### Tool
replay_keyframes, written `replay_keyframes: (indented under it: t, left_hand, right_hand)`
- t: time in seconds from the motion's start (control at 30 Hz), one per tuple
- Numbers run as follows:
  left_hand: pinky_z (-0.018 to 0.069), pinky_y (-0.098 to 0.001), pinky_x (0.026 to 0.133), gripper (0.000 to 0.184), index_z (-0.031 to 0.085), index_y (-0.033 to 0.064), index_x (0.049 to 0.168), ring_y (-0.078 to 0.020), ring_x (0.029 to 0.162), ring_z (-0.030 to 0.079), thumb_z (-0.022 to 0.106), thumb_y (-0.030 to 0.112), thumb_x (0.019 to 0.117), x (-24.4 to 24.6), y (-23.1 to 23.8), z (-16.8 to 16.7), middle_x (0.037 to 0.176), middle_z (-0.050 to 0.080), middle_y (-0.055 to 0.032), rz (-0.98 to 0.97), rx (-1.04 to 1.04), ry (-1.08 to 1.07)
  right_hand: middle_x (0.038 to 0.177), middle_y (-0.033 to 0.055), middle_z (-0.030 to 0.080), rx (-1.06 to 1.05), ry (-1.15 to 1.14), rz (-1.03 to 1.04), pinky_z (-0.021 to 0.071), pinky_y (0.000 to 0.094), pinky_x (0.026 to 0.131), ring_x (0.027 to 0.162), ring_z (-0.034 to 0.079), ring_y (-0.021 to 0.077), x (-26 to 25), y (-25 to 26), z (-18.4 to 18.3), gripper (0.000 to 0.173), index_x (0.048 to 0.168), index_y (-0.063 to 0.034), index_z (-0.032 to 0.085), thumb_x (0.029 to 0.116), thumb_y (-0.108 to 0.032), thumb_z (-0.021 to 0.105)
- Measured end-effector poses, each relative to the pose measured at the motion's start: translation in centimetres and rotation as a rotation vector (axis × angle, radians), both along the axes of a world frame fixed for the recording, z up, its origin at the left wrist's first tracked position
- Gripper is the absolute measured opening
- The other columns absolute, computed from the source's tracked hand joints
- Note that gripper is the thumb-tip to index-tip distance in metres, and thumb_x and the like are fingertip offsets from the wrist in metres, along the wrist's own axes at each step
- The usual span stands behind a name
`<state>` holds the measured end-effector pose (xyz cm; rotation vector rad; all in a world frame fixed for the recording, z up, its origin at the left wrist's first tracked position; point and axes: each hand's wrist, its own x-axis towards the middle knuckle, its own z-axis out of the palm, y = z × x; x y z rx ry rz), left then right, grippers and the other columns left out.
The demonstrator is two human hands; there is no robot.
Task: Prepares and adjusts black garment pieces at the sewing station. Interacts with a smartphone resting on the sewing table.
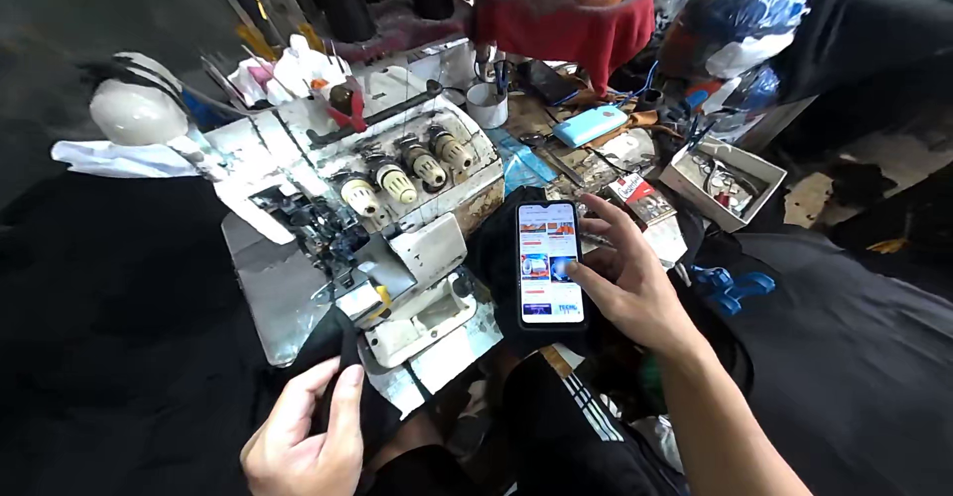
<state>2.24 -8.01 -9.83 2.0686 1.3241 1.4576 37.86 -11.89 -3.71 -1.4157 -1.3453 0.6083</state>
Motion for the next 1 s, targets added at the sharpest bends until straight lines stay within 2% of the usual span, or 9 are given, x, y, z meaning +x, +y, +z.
replay_keyframes:
  t: [0.17,0.33,0.4,0.53,0.6,0.7,0.77,0.93,1.0]
  left_hand:
    - [0.0597,-0.0201,0.073,0.017,0.071,-0.0038,0.102,-0.0039,0.079,0.069,0.066,0.011,0.0966,0.2,-0.1,0.0,0.090,0.074,-0.0040,0.014,0.010,-0.018]
    - [0.0600,-0.0218,0.075,0.018,0.072,-0.0033,0.102,-0.0047,0.081,0.070,0.065,0.013,0.0976,0.1,-0.1,0.0,0.090,0.073,-0.0046,0.034,0.011,0.019]
    - [0.0594,-0.0210,0.074,0.017,0.071,-0.0033,0.101,-0.0036,0.079,0.069,0.066,0.013,0.0974,0.2,-0.1,0.0,0.089,0.073,-0.0040,0.044,0.011,0.029]
    - [0.0592,-0.0196,0.075,0.017,0.071,-0.0042,0.100,-0.0026,0.079,0.069,0.066,0.012,0.0966,0.6,-0.1,0.3,0.088,0.073,-0.0041,0.059,0.008,0.037]
    - [0.0585,-0.0187,0.073,0.016,0.071,-0.0038,0.100,-0.0015,0.077,0.068,0.066,0.012,0.0968,0.7,-0.1,0.3,0.087,0.072,-0.0028,0.067,0.012,0.038]
    - [0.0589,-0.0193,0.073,0.016,0.071,-0.0031,0.101,-0.0019,0.078,0.068,0.066,0.012,0.0973,0.6,-0.1,0.1,0.088,0.073,-0.0028,0.070,0.014,0.045]
    - [0.0590,-0.0194,0.073,0.016,0.071,-0.0031,0.101,-0.0022,0.079,0.068,0.066,0.012,0.0974,0.6,-0.1,0.0,0.089,0.073,-0.0031,0.070,0.016,0.048]
    - [0.0591,-0.0185,0.074,0.017,0.071,-0.0036,0.100,-0.0017,0.078,0.069,0.067,0.012,0.0967,0.8,-0.3,0.3,0.087,0.073,-0.0038,0.090,0.019,0.052]
    - [0.0590,-0.0187,0.074,0.017,0.071,-0.0039,0.100,-0.0021,0.078,0.068,0.066,0.012,0.0965,0.7,-0.2,0.2,0.088,0.073,-0.0038,0.082,0.020,0.043]
  right_hand:
    - [0.143,0.0016,0.057,0.001,0.032,0.008,0.0626,0.0324,0.062,0.080,0.070,0.0172,-0.1,-0.2,0.1,0.075,0.160,-0.0279,0.033,0.0943,-0.012,0.066]
    - [0.148,0.0021,0.052,-0.040,0.015,0.054,0.0645,0.0357,0.068,0.091,0.072,0.0176,0.3,-0.2,0.0,0.094,0.162,-0.0303,0.027,0.0823,-0.011,0.073]
    - [0.146,0.0018,0.053,-0.033,-0.010,0.045,0.0638,0.0356,0.066,0.088,0.071,0.0167,0.4,-0.1,-0.1,0.096,0.163,-0.0295,0.026,0.0809,-0.010,0.072]
    - [0.136,0.0014,0.062,0.027,0.043,-0.022,0.0609,0.0317,0.054,0.067,0.068,0.0163,0.6,0.1,-0.3,0.077,0.160,-0.0262,0.033,0.0931,-0.007,0.066]
    - [0.138,0.0019,0.061,0.036,0.080,-0.005,0.0620,0.0324,0.057,0.071,0.070,0.0174,0.8,-0.1,-0.3,0.073,0.160,-0.0259,0.034,0.0959,-0.011,0.066]
    - [0.147,0.0016,0.053,0.003,0.060,0.071,0.0644,0.0363,0.066,0.088,0.072,0.0183,1.1,-0.4,-0.4,0.091,0.162,-0.0300,0.027,0.0852,-0.011,0.071]
    - [0.149,0.0009,0.052,-0.012,0.039,0.082,0.0639,0.0354,0.064,0.086,0.071,0.0170,1.1,-0.5,-0.4,0.097,0.163,-0.0314,0.025,0.0819,-0.008,0.073]
    - [0.140,0.0007,0.059,0.016,0.047,0.008,0.0609,0.0322,0.054,0.066,0.068,0.0160,0.7,-0.4,-0.4,0.078,0.161,-0.0289,0.031,0.0943,-0.007,0.066]
    - [0.139,0.0010,0.061,0.013,0.045,-0.005,0.0606,0.0315,0.054,0.066,0.068,0.0159,0.7,-0.4,-0.3,0.071,0.160,-0.0285,0.033,0.0986,-0.011,0.063]
